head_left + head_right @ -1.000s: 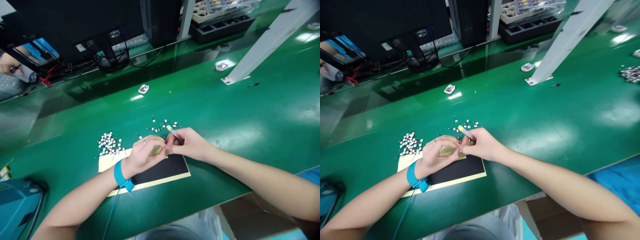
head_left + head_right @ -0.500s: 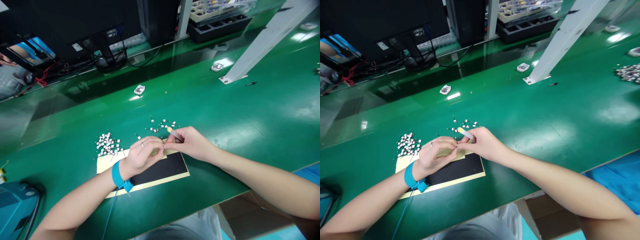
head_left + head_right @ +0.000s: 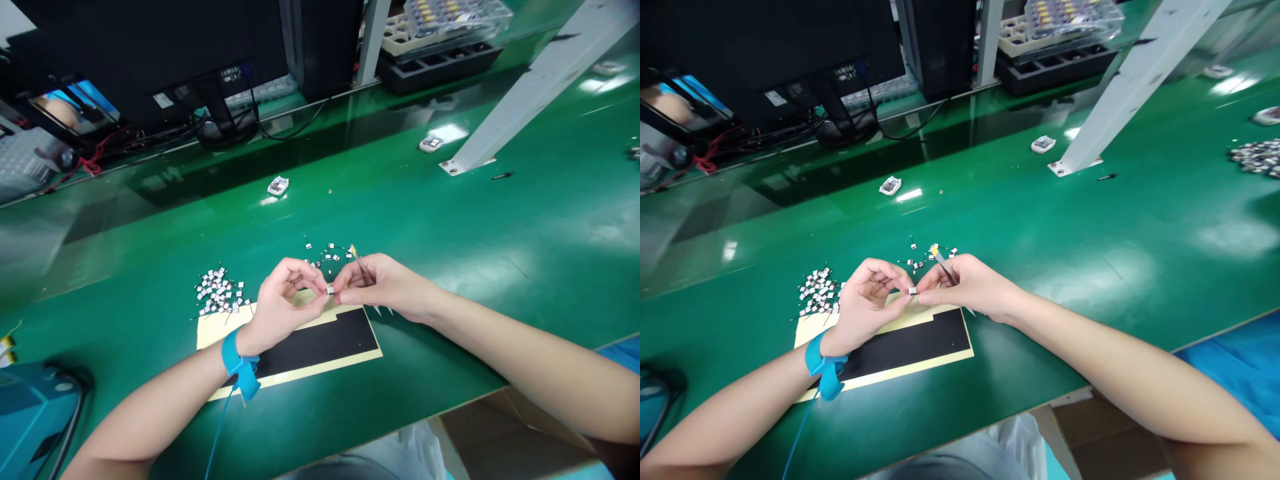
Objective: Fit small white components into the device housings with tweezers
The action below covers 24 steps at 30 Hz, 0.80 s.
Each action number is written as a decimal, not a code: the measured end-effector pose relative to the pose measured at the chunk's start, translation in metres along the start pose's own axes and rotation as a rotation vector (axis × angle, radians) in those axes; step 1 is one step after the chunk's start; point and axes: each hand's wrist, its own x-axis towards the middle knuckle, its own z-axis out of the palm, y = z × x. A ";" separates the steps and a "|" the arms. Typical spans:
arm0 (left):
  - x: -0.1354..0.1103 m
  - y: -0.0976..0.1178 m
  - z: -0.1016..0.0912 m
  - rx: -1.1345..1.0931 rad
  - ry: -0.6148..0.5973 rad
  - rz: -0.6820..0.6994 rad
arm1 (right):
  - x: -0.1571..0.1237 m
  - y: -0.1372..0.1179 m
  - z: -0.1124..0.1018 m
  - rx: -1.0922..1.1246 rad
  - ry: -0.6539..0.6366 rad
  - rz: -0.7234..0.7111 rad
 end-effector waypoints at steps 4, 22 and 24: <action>0.001 -0.001 0.001 -0.029 -0.017 -0.006 | 0.000 0.000 0.003 -0.021 0.032 -0.024; -0.003 0.000 0.001 0.082 -0.044 -0.025 | -0.002 -0.002 0.006 -0.273 0.094 -0.089; -0.003 0.001 0.000 0.136 -0.115 -0.033 | -0.001 -0.002 0.005 -0.323 0.128 -0.110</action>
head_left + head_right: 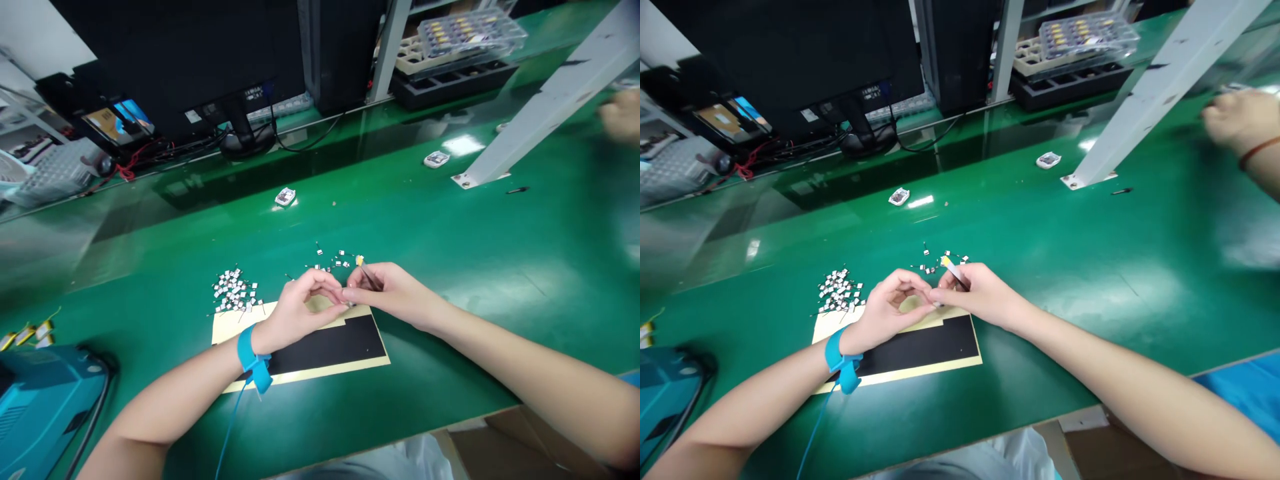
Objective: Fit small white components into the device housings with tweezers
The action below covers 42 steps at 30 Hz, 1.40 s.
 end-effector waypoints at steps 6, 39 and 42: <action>0.017 0.005 -0.033 0.263 0.038 -0.053 | 0.006 0.007 -0.012 -0.264 0.215 -0.088; 0.008 0.008 -0.027 1.482 -0.407 -0.036 | -0.029 0.001 0.031 -1.309 -0.243 -0.245; 0.009 0.002 -0.030 1.362 -0.307 -0.009 | -0.026 0.001 0.027 -1.187 -0.223 -0.207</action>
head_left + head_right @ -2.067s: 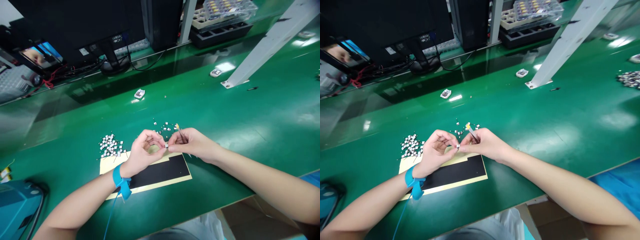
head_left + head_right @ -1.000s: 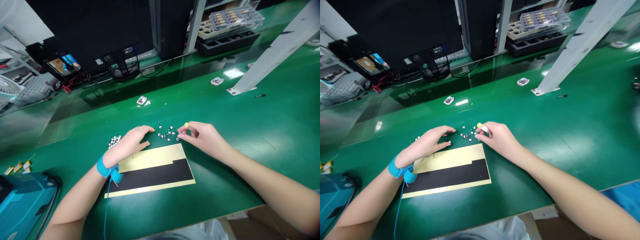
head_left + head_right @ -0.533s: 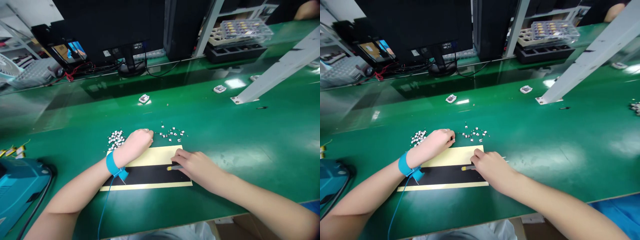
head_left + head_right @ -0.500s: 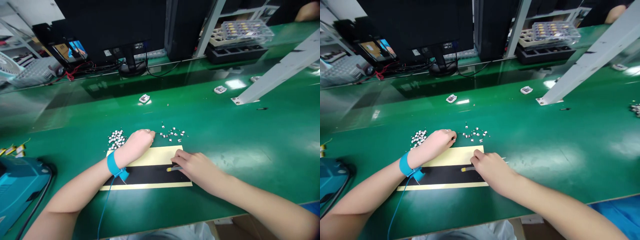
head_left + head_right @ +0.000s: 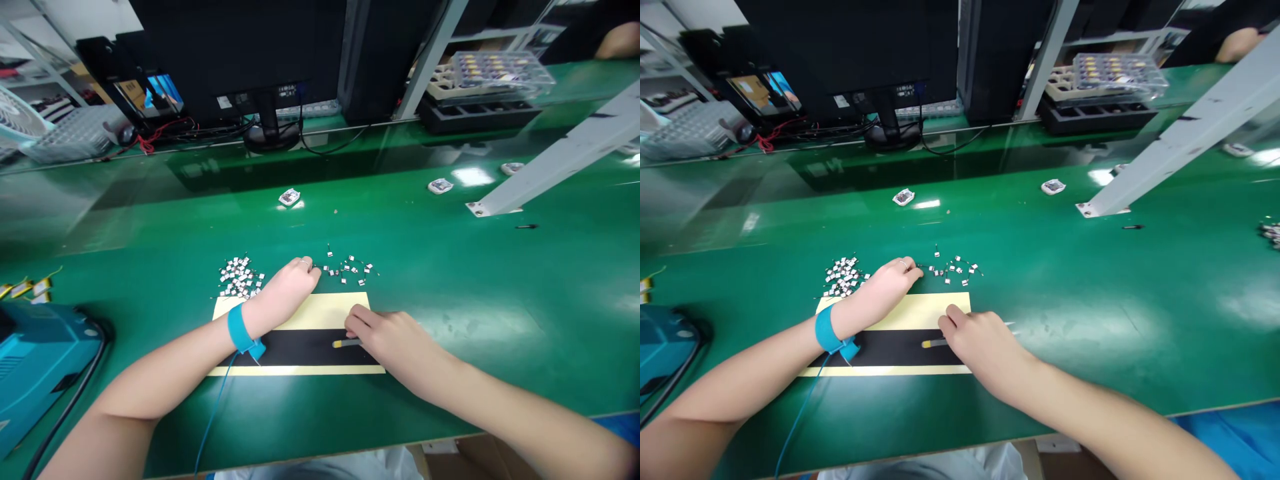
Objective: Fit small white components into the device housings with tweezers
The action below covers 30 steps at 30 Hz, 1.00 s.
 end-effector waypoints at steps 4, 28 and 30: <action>0.003 -0.003 0.008 -0.145 0.125 -0.008 | 0.007 0.016 -0.003 0.302 0.070 0.068; -0.004 0.017 0.020 -0.244 0.718 0.354 | 0.023 0.023 0.000 1.359 0.198 0.194; -0.004 0.017 0.018 -0.240 0.704 0.366 | 0.024 0.023 -0.001 1.364 0.209 0.206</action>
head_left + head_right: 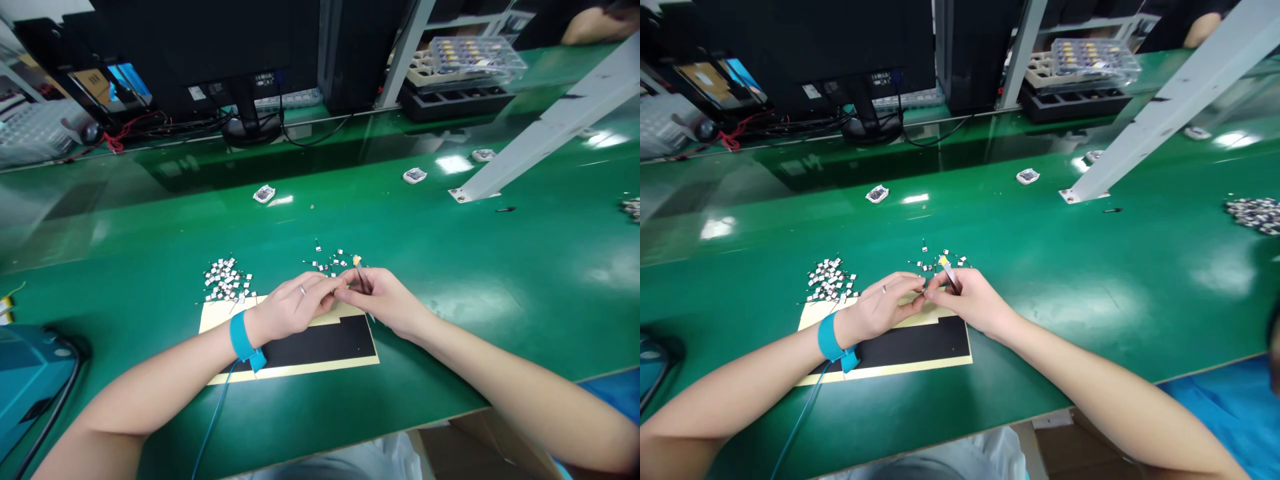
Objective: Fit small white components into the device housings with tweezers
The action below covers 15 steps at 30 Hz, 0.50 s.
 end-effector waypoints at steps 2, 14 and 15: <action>0.002 0.000 -0.001 -0.007 -0.008 0.007 | 0.000 0.000 0.001 0.004 0.021 0.004; 0.002 0.001 -0.001 -0.037 0.038 -0.041 | 0.002 -0.001 -0.004 0.079 0.087 0.022; 0.002 0.001 0.000 -0.046 0.035 -0.050 | 0.002 -0.002 -0.005 0.053 0.071 0.026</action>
